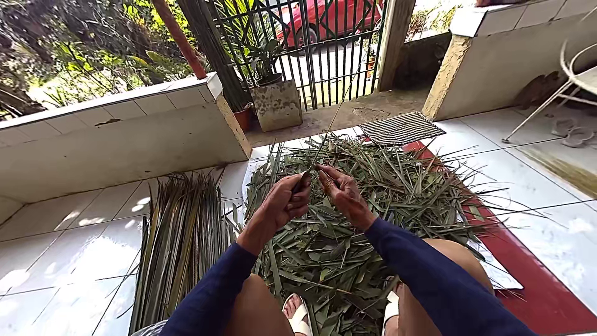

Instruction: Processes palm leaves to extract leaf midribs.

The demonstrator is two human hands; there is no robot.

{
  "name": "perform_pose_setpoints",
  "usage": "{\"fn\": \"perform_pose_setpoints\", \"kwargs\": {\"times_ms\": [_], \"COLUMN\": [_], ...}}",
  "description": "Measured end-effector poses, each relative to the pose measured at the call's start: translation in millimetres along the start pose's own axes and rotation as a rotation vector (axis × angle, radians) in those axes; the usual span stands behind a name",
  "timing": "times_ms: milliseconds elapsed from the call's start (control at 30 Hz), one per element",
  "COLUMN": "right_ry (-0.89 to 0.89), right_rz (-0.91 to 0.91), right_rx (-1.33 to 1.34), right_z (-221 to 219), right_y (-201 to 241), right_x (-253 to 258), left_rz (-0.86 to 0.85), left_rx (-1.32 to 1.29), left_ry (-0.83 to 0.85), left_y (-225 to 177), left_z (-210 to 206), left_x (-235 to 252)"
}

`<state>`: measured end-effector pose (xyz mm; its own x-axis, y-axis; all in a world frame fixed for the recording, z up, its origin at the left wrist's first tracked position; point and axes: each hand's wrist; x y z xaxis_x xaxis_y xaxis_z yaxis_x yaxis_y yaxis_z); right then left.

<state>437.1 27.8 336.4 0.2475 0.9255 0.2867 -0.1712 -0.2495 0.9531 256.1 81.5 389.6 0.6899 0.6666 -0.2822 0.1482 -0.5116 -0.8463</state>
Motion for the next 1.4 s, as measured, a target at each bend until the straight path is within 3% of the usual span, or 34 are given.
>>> {"fn": "perform_pose_setpoints", "kwargs": {"times_ms": [433, 700, 867, 967, 1167, 1400], "right_ry": [-0.177, -0.249, -0.440, -0.342, -0.067, -0.058], "right_rz": [0.155, 0.083, 0.100, 0.144, 0.114, 0.184], "right_rx": [-0.238, -0.123, 0.001, 0.061, -0.128, -0.261], "right_z": [3.5, 14.7, 30.4, 35.0, 15.7, 21.5], "right_y": [2.3, 10.7, -10.2, -3.2, 13.5, 10.6], "right_x": [6.8, 23.6, 63.4, 53.9, 7.2, 3.4], "left_rz": [0.040, 0.061, 0.087, 0.101, 0.047, 0.058], "left_rx": [-0.194, -0.213, -0.234, -0.249, -0.150, -0.168], "left_ry": [0.148, 0.195, 0.246, 0.285, 0.178, 0.206], "left_y": [2.4, 6.8, 9.9, 7.6, 3.3, 6.5], "left_z": [-6.1, -4.2, -1.2, -0.9, -2.2, -3.0], "left_x": [0.9, -13.2, -15.8, -13.9, -7.0, -3.5]}}
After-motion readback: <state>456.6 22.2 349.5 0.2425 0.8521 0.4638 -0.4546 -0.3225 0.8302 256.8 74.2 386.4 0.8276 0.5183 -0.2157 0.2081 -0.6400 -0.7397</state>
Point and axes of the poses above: each hand's wrist, its own x-axis towards the middle knuckle, its own z-axis out of the back of the hand, y = z × x, and after that the axes turned 5 degrees about -y, right-handed
